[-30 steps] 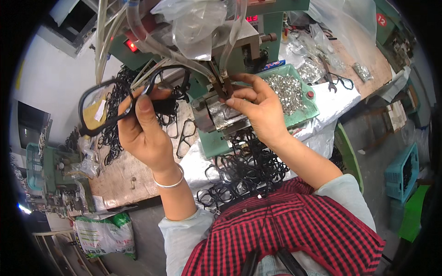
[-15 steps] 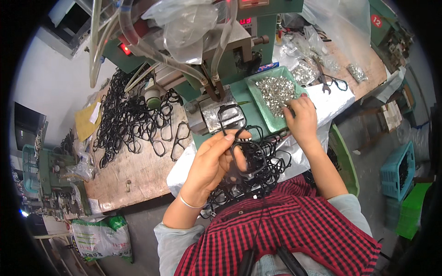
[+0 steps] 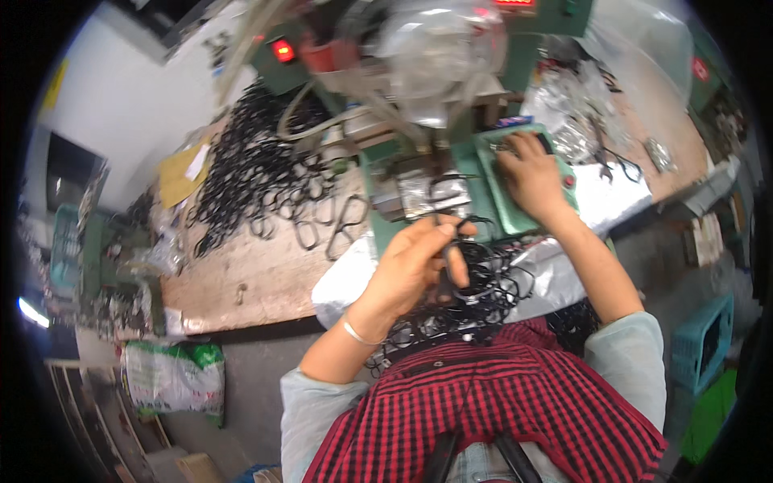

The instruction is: The person repeatedly picks up black cables and small metal components, places them into a green machine, and removes the assembled units. The person handles the cables and components one at a time, placing finished items into a pile on the table.

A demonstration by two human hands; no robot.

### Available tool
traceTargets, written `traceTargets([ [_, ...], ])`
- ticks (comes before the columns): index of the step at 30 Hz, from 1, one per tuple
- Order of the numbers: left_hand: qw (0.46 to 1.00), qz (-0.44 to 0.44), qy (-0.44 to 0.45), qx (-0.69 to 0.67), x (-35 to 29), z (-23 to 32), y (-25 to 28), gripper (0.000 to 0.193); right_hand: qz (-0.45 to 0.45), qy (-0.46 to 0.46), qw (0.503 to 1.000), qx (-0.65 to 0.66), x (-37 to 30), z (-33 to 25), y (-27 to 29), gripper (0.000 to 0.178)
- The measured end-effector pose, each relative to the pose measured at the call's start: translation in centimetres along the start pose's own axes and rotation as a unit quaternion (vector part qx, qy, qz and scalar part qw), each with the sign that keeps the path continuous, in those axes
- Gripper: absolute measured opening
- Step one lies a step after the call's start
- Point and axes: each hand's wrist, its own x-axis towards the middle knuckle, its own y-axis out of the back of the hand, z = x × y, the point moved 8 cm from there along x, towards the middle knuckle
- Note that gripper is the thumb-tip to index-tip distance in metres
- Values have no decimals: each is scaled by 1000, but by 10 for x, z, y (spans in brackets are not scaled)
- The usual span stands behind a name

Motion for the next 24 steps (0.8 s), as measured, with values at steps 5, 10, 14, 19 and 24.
traceTargets([
  [5,959,156,-177,154,-56,-1,43,18,79,-155,975,135,-11,19,16,14],
  [10,692,523,-402,295,-150,87,142,10,107,-242,944,196,-34,27,33,13],
  [14,447,545,-341,622,-116,137,194,16,79,-255,925,271,-9,8,38,13],
  [19,545,501,27,672,-45,68,387,56,9,-319,892,319,-10,11,19,19],
  [24,701,447,-103,545,-6,9,360,37,72,-322,926,185,-71,45,49,19],
])
